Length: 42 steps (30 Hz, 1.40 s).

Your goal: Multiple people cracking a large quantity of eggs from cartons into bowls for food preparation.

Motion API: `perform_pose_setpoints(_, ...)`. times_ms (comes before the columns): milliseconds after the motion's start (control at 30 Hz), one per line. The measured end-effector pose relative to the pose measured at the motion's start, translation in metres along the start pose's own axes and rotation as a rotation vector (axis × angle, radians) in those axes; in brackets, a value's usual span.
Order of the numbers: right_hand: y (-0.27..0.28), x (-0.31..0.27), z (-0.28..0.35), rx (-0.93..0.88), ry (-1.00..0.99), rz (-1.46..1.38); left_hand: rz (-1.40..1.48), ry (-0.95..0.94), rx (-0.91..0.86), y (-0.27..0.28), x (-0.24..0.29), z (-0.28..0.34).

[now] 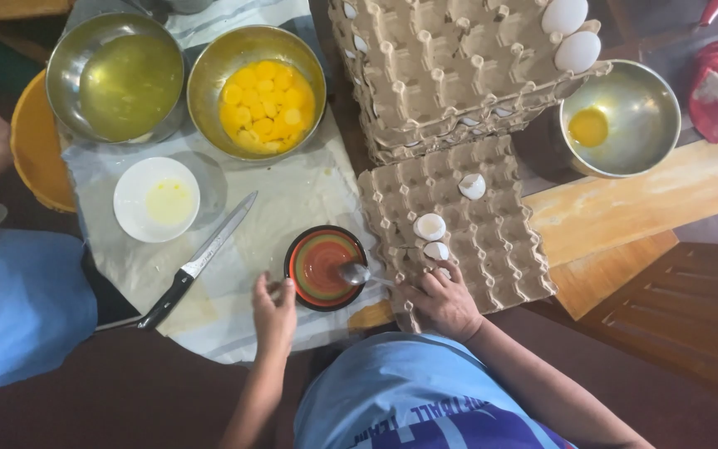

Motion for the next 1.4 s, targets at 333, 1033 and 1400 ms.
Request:
perform_pose_setpoints(333,-0.001,0.007,0.004,0.000,-0.123,-0.103,0.003,-0.712,0.175,0.017,0.121,0.049)
perform_pose_setpoints(1033,0.034,0.104,0.131,0.203,-1.793,-0.831,-0.265,-1.716,0.000,-0.249,0.479,0.184)
perform_pose_setpoints(1400,0.028,0.111,0.149,0.139,-1.575,-0.902,-1.070,-2.187,-0.064,-0.311,0.506,0.201)
Point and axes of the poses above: each hand's wrist, its own z-axis away from the middle knuckle, its own y-axis out of the back of the hand, x = y × z, the point moved 8 cm from there along -z, towards the middle knuckle, and after that the axes turned 10 degrees about x, right-handed, at the moved point
